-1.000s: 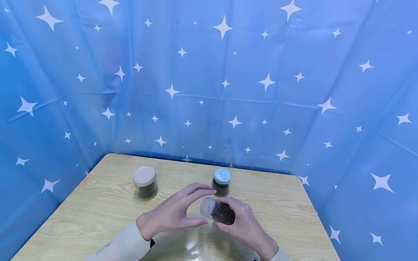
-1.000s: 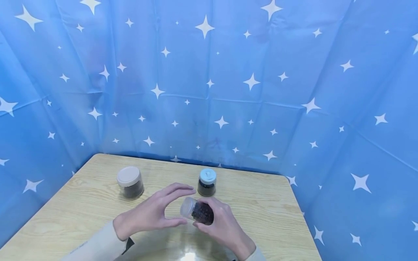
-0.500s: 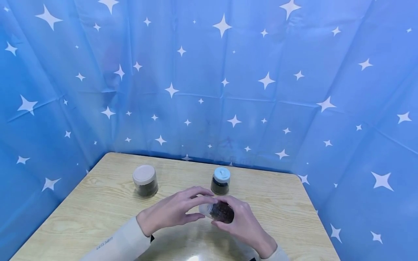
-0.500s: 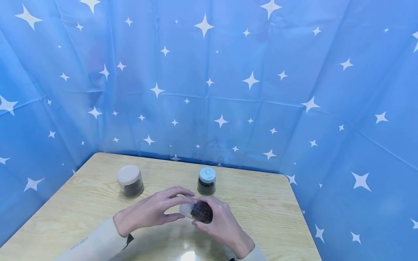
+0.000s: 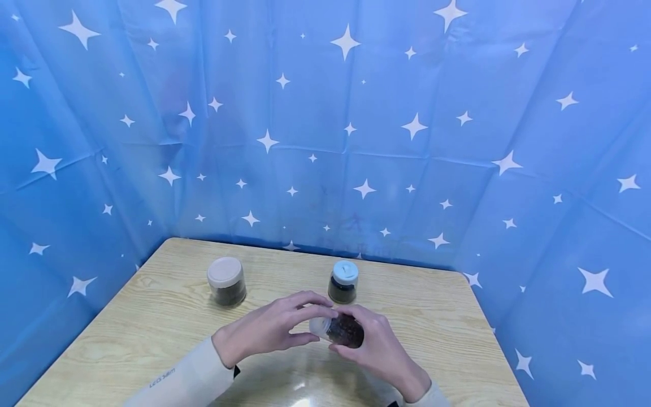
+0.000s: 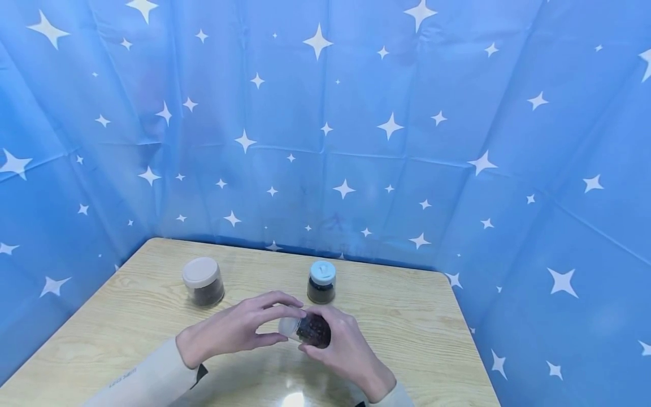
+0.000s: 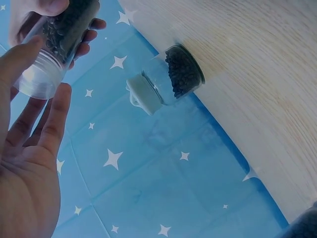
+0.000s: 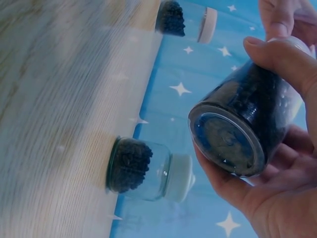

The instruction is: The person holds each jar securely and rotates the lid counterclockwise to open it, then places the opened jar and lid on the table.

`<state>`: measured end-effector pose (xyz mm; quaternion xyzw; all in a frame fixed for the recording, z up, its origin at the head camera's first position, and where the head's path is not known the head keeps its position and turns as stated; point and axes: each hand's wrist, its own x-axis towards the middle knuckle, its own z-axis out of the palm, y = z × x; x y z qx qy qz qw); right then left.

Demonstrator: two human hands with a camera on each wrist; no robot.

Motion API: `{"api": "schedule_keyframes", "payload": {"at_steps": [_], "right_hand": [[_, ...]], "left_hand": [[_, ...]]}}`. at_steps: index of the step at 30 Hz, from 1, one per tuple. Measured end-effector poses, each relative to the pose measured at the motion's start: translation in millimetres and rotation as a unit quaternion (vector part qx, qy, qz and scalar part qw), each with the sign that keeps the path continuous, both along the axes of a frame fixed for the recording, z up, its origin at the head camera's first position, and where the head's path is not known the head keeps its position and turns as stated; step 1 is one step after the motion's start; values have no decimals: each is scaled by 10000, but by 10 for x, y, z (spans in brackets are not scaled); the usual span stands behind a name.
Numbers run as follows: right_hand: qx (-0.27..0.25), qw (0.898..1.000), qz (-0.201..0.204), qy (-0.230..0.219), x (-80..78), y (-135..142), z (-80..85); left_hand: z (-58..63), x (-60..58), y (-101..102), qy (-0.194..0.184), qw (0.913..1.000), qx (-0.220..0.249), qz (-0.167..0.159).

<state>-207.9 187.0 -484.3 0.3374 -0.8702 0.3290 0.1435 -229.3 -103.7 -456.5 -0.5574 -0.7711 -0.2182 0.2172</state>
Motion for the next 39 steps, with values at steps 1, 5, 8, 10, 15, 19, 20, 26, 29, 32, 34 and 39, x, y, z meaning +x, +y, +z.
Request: {"api": "schedule_keyframes", "payload": {"at_steps": [1, 5, 8, 10, 15, 19, 20, 26, 29, 32, 34, 39], "right_hand": [[6, 10000, 4, 35, 0, -3, 1], [6, 9999, 13, 117, 5, -9, 2], [7, 9999, -14, 124, 17, -13, 5], [21, 9999, -35, 133, 23, -14, 7], [38, 9999, -95, 24, 30, -9, 11], [38, 9999, -126, -19, 32, -8, 15], [41, 9999, -128, -10, 32, -7, 16], [4, 9999, -116, 65, 31, -2, 20], [-9, 9998, -104, 185, 29, -4, 12], [-14, 9997, -76, 225, 29, -7, 8], [-22, 9999, -69, 157, 32, -8, 10], [3, 10000, -65, 52, 42, -1, 22]], "left_hand": [[2, 2, 3, -21, 10000, 13, 6], [18, 27, 24, -426, 9990, 113, 85], [21, 58, 46, -810, 9961, 252, 236], [9, 77, 61, -977, 9940, 336, 359], [-15, 98, 93, -1194, 9904, 413, 569], [-4, 100, 98, -1247, 9895, 422, 592], [-2, 101, 98, -1245, 9895, 429, 589], [5, 106, 102, -1190, 9899, 481, 594], [7, 113, 98, -1222, 9893, 486, 640], [9, 123, 92, -1295, 9881, 470, 678], [9, 128, 91, -1343, 9875, 464, 683], [12, 135, 99, -1376, 9870, 454, 696]]}}
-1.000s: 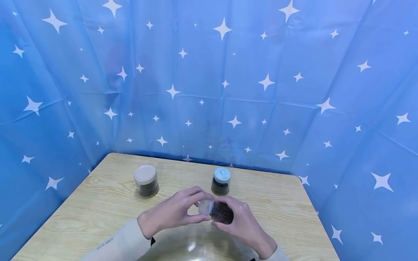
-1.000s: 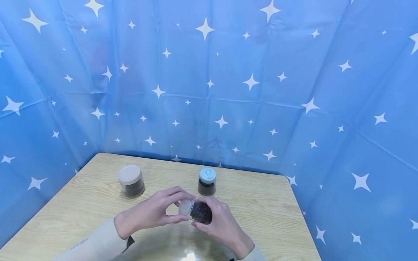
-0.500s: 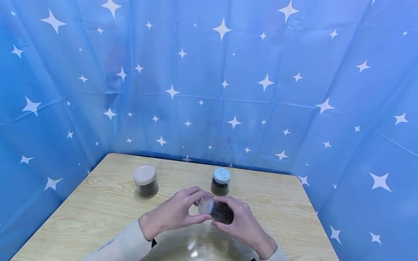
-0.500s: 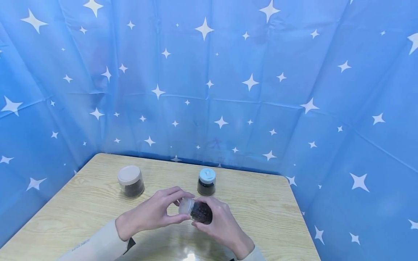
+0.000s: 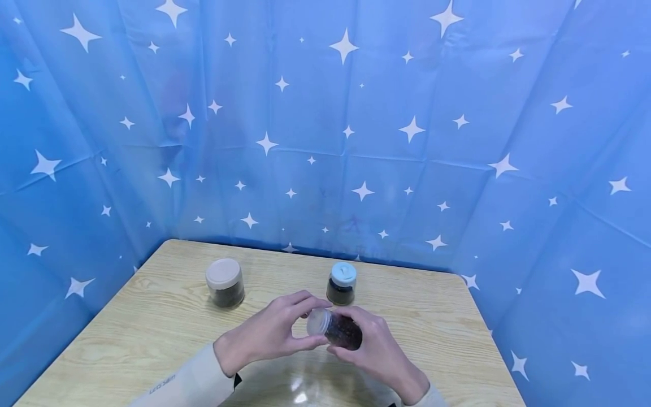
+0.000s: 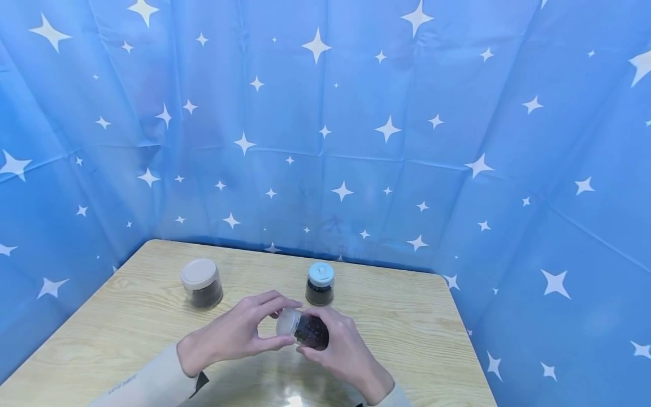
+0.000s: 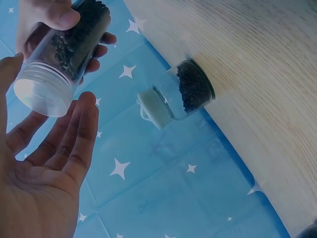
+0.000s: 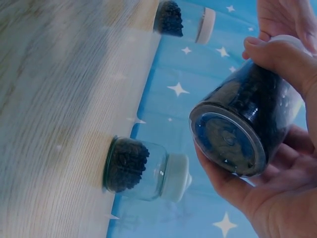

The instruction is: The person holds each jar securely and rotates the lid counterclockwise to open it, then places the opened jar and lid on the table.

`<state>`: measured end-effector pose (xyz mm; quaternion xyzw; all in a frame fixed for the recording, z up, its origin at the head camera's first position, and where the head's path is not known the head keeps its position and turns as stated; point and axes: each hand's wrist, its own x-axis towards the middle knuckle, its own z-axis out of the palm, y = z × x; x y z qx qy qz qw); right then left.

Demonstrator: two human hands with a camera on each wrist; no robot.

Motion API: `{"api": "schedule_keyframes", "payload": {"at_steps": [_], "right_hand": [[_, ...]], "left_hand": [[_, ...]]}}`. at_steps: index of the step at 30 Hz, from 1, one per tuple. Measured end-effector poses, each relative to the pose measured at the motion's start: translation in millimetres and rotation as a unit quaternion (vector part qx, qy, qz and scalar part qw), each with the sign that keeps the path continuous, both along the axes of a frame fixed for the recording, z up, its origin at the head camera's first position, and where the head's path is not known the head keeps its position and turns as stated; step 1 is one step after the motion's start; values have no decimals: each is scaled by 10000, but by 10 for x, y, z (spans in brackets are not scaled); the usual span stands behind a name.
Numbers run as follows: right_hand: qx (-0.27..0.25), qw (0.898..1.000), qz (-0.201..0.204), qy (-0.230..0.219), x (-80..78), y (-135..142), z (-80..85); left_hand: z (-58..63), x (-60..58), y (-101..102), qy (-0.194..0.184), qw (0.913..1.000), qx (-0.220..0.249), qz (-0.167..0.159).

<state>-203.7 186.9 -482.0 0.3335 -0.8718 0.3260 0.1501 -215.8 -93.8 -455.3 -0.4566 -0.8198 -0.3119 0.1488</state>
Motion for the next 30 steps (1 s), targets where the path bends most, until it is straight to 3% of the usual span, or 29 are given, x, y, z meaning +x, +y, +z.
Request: {"api": "schedule_keyframes", "payload": {"at_steps": [7, 20, 30], "right_hand": [[21, 10000, -7, -40, -5, 8, 4], [-53, 9993, -19, -381, -18, 31, 8], [-63, 9995, 1, -325, -32, 45, 1]], "left_hand": [[17, -14, -71, 73, 9998, -195, 53], [-7, -122, -168, 1225, 9906, -245, -550], [-13, -178, -135, 1290, 9875, -246, -868]]}}
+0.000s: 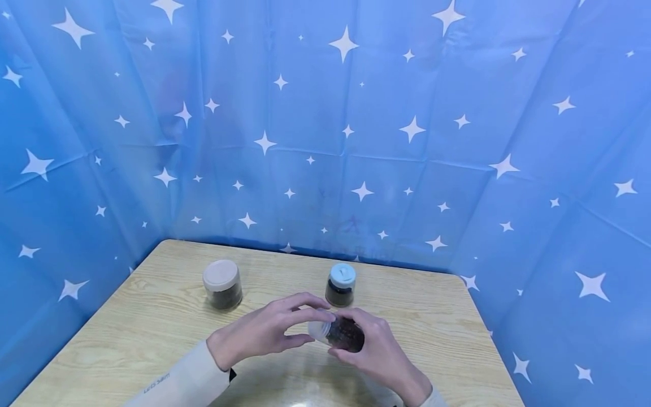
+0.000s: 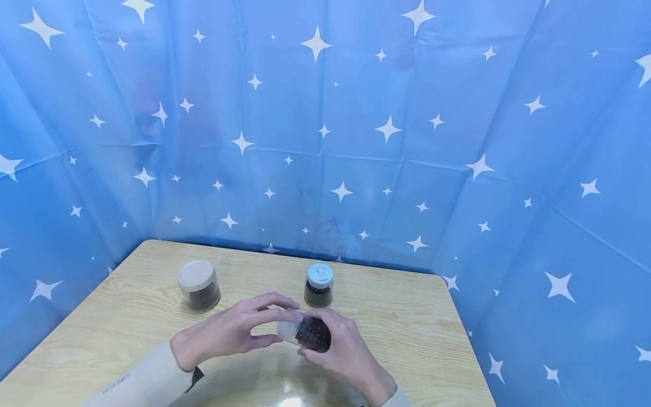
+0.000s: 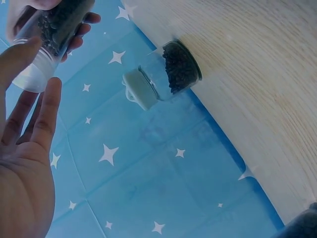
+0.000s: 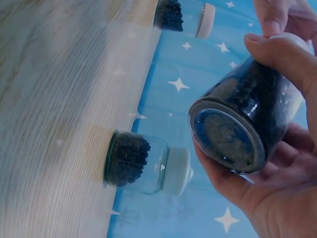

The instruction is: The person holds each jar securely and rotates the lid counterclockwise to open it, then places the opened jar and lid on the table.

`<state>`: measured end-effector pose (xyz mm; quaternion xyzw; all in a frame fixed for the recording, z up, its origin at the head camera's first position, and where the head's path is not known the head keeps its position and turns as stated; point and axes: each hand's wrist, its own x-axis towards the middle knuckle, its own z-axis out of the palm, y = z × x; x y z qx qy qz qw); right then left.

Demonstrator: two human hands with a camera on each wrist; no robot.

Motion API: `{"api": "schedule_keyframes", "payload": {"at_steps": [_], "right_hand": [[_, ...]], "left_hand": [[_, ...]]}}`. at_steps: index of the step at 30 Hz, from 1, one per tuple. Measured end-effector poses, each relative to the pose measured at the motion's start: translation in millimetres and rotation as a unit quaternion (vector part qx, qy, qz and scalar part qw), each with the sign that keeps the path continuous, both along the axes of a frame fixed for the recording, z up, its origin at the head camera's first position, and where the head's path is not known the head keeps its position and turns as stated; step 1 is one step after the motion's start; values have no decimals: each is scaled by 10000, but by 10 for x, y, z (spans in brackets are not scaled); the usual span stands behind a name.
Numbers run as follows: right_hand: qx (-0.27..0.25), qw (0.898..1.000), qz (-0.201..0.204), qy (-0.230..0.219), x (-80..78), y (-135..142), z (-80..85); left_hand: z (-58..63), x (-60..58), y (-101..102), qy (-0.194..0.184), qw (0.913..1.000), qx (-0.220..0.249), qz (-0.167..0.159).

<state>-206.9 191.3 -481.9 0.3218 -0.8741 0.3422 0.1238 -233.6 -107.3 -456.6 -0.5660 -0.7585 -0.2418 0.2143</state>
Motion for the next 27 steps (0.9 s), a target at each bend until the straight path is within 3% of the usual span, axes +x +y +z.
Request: {"api": "schedule_keyframes", "payload": {"at_steps": [7, 17, 27], "right_hand": [[27, 10000, -22, 37, 7, 2, 2], [42, 9999, -6, 91, 10, 5, -5], [58, 9999, -63, 103, 5, -20, -11]], "left_hand": [[2, -7, 18, -20, 9999, 113, -123], [1, 5, 37, -153, 9998, 49, 72], [-17, 63, 83, -978, 9923, 506, 571]]}}
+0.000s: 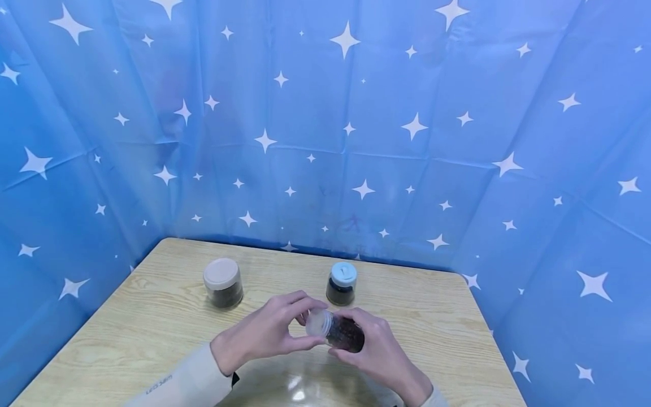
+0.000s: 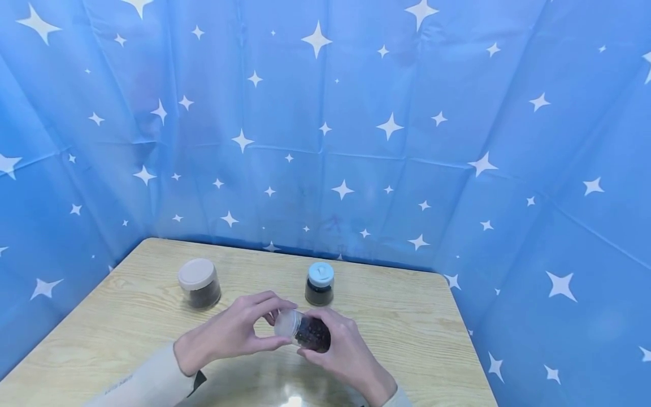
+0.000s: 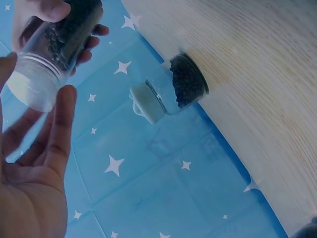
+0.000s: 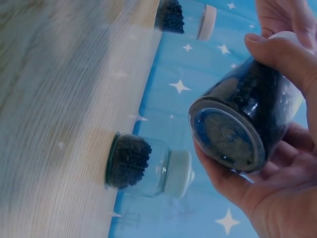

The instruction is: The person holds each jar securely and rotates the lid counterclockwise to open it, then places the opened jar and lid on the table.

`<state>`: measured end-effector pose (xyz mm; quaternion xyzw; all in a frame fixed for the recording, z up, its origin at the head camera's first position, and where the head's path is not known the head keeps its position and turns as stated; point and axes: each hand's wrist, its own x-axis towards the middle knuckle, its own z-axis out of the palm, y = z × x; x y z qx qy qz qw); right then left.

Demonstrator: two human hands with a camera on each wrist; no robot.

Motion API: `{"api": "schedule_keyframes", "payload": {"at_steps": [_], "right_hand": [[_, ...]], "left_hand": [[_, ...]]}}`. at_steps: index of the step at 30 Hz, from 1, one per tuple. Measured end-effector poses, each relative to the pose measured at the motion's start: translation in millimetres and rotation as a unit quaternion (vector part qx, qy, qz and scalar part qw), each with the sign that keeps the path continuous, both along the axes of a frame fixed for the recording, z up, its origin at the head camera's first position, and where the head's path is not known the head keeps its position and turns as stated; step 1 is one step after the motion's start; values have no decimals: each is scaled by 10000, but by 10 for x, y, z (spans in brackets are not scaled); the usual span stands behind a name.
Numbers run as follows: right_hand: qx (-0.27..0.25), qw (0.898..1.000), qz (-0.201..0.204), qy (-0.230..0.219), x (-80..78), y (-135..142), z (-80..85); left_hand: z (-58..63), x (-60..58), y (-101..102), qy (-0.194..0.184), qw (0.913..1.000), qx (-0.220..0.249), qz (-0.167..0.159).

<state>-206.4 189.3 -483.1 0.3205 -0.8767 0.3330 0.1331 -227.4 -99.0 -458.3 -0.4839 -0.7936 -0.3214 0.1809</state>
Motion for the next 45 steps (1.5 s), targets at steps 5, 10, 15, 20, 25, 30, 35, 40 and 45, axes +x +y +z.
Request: {"api": "schedule_keyframes", "payload": {"at_steps": [5, 10, 15, 20, 25, 30, 35, 40, 45], "right_hand": [[26, 10000, 15, 65, 5, -15, 4], [29, 9999, 40, 105, 11, -16, 4], [64, 9998, 41, 160, 20, -16, 3], [48, 9999, 25, 102, 24, -14, 7], [-10, 10000, 39, 83, 18, -12, 20], [-5, 10000, 8, 31, 22, -7, 23], [-33, 10000, -30, -24, 20, -4, 17], [-22, 10000, -36, 47, 16, 8, 6], [-2, 10000, -89, -16, 2, 19, -2]], "left_hand": [[7, 34, 26, -312, 9991, 116, 267], [20, 56, 29, -524, 9979, 139, 348], [15, 71, 31, -633, 9972, 195, 355], [0, 72, 47, -638, 9970, 243, 365], [18, 70, 53, -632, 9968, 267, 402], [37, 76, 36, -650, 9962, 277, 503], [57, 73, 7, -752, 9948, 344, 594], [75, 75, -23, -778, 9942, 370, 646], [76, 76, -68, -863, 9921, 363, 837]]}}
